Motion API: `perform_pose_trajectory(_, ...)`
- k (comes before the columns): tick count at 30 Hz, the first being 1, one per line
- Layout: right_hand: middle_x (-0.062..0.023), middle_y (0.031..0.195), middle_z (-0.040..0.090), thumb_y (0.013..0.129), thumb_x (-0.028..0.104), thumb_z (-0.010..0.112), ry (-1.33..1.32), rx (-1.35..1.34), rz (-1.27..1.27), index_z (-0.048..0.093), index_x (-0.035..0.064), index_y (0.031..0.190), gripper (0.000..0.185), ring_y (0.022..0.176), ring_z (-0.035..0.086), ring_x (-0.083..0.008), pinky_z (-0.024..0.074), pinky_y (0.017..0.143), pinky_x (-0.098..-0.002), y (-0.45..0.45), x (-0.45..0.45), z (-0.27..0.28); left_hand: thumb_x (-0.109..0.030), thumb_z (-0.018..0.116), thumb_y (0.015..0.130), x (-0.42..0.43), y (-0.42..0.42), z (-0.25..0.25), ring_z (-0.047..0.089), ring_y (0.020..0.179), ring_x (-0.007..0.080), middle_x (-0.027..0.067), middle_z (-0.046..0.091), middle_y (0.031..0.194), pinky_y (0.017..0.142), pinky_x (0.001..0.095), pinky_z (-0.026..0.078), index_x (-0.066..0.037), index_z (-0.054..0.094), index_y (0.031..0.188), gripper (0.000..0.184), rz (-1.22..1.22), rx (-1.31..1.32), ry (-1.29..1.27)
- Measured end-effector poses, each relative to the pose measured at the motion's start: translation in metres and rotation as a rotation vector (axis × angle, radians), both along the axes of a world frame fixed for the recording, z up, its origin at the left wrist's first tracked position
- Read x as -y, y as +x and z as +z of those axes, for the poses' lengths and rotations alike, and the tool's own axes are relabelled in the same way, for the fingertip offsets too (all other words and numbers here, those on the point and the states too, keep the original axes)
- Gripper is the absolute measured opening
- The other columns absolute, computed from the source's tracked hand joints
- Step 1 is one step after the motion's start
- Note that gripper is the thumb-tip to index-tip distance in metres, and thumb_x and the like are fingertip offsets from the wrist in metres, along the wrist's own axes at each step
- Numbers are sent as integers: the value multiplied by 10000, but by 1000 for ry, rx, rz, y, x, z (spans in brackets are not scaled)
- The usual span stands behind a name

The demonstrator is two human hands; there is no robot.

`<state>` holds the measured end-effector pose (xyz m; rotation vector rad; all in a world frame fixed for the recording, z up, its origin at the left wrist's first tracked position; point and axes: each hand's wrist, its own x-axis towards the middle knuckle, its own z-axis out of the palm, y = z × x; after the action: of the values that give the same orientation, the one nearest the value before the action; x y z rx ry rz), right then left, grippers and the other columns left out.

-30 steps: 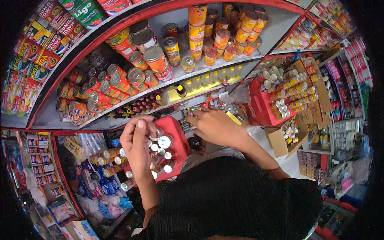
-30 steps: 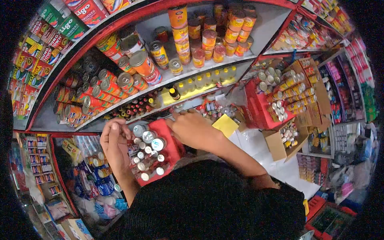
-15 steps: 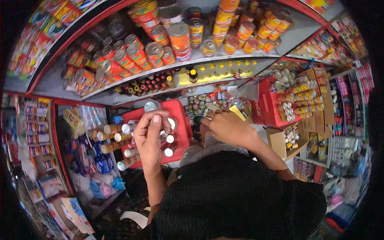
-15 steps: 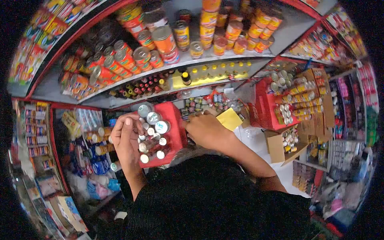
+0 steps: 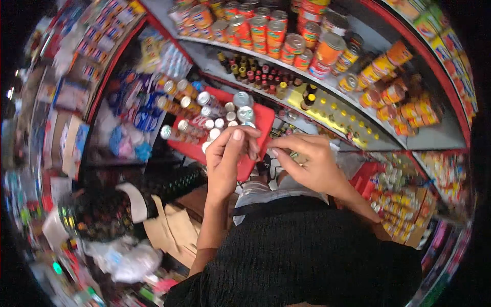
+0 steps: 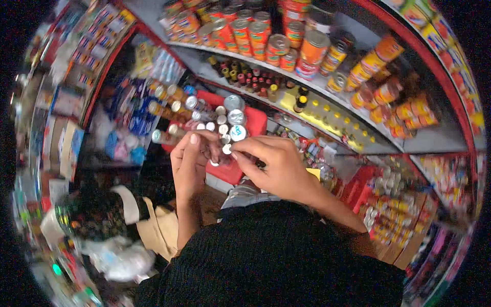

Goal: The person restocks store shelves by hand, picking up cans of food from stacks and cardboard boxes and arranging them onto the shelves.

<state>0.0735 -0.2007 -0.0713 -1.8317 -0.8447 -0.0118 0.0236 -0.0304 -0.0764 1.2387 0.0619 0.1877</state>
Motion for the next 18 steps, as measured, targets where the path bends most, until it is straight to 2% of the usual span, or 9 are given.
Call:
perform_pose_trajectory(1, -119, 773, 661, 783, 46, 658, 76, -84, 65, 650, 11, 883, 106, 661, 652, -228, 503, 611, -307, -2, 2, 2, -243, 404, 976, 4, -12, -1, 513, 655, 92, 51, 575, 740, 615, 231, 416, 36, 608, 970, 345, 45, -16, 0)
perform_pose_trajectory(2, -119, 773, 661, 783, 46, 658, 70, -90, 119, 650, 11, 883, 106, 661, 652, -228, 503, 611, -307, -5, 7, 1, -243, 404, 976, 9, -23, -3, 513, 655, 92, 51, 575, 740, 615, 231, 416, 36, 608, 970, 345, 100, -19, -4)
perform_pose_trajectory(5, -110, 806, 679, 784, 44, 658, 3, -331, 272, 662, 3, 880, 105, 731, 670, -173, 504, 653, -279, -10, 27, 3, -236, 411, 972, 28, -54, -7, 509, 651, 92, 53, 575, 738, 615, 223, 407, 44, 609, 973, 342, 251, -88, -34)
perform_pose_trajectory(8, -108, 799, 680, 799, 56, 641, 9, -441, 402, 652, -23, 878, 113, 744, 664, -162, 501, 674, -278, -15, 45, -19, -220, 429, 963, 58, -80, -16, 507, 646, 89, 50, 578, 739, 610, 225, 409, 49, 610, 965, 324, 380, -137, -107)
perform_pose_trajectory(9, -108, 799, 680, 799, 56, 641, 0, -459, 433, 652, -23, 878, 113, 744, 664, -162, 501, 674, -278, -17, 47, -29, -199, 449, 952, 69, -88, -14, 510, 640, 92, 50, 580, 739, 602, 229, 412, 50, 612, 959, 298, 427, -176, -59)
perform_pose_trajectory(11, -79, 771, 653, 825, 20, 595, -7, -487, 423, 649, -35, 889, 100, 650, 623, -113, 483, 587, -245, -27, 54, -43, -193, 456, 950, 89, -107, -11, 512, 638, 94, 51, 582, 740, 598, 229, 412, 52, 612, 955, 291, 485, -214, -83)
perform_pose_trajectory(14, -84, 724, 657, 829, 75, 618, -33, -608, 540, 647, -21, 882, 112, 656, 634, -111, 483, 611, -252, -36, 62, -34, -185, 463, 947, 109, -128, -10, 520, 635, 100, 55, 584, 736, 593, 229, 413, 54, 608, 956, 280, 547, -191, -105)
perform_pose_trajectory(18, -75, 683, 642, 831, 85, 618, -72, -525, 687, 653, -3, 884, 108, 629, 621, -101, 475, 591, -248, -39, 75, -13, -189, 456, 952, 130, -137, -12, 515, 632, 105, 61, 574, 722, 596, 237, 424, 52, 601, 964, 281, 633, -144, -159)
